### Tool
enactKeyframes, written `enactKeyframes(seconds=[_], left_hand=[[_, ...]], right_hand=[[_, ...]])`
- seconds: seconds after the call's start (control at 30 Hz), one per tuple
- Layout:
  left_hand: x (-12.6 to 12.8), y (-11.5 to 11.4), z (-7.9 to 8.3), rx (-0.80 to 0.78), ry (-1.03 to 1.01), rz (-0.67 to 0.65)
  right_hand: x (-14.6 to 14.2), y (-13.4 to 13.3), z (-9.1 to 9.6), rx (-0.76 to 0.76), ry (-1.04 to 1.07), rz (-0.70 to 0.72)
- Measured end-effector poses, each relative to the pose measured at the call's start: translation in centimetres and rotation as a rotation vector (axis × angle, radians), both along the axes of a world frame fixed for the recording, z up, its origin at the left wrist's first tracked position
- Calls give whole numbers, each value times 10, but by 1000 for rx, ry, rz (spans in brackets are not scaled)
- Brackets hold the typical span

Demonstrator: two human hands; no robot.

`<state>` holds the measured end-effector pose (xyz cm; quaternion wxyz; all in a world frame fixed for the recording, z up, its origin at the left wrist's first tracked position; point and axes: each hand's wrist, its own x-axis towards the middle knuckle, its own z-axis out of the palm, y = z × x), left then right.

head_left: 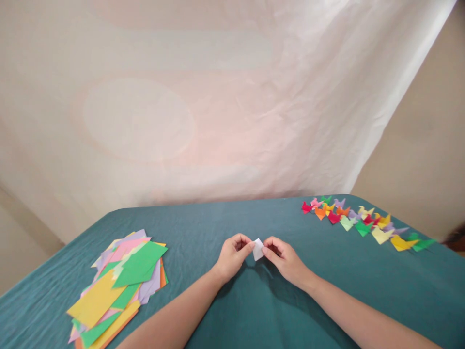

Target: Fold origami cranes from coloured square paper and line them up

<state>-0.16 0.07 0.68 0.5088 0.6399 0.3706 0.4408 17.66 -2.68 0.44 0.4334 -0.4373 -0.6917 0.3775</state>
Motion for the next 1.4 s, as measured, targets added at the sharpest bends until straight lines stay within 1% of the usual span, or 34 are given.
enactKeyframes(seconds=[0.1, 0.2, 0.33, 0.43, 0.67, 0.9, 1.13, 1.27, 1.4], left_hand=[[0, -1, 2, 1, -14, -60], [0, -3, 3, 32, 56, -100], [-1, -4, 4, 84, 221, -83], [-1, -4, 4, 88, 257, -75], [-1, -4, 5, 37, 143, -117], [-1, 0, -3, 40, 111, -56], [0, 2, -8, 28, 65, -26], [2, 3, -9, -3, -14, -51], [2, 3, -9, 21, -19, -50]], right_hand=[[-1, -1, -1, -14, -33, 14], [-2, -3, 0, 4, -74, 45], [-5, -7, 2, 40, -96, 65], [-5, -9, 5, 32, -81, 70], [-1, -3, -1, -44, 40, 37], [1, 2, -7, -99, 173, -10], [2, 4, -8, -112, 194, -30], [2, 4, -8, -111, 190, -41], [2, 5, -10, -112, 209, -42]])
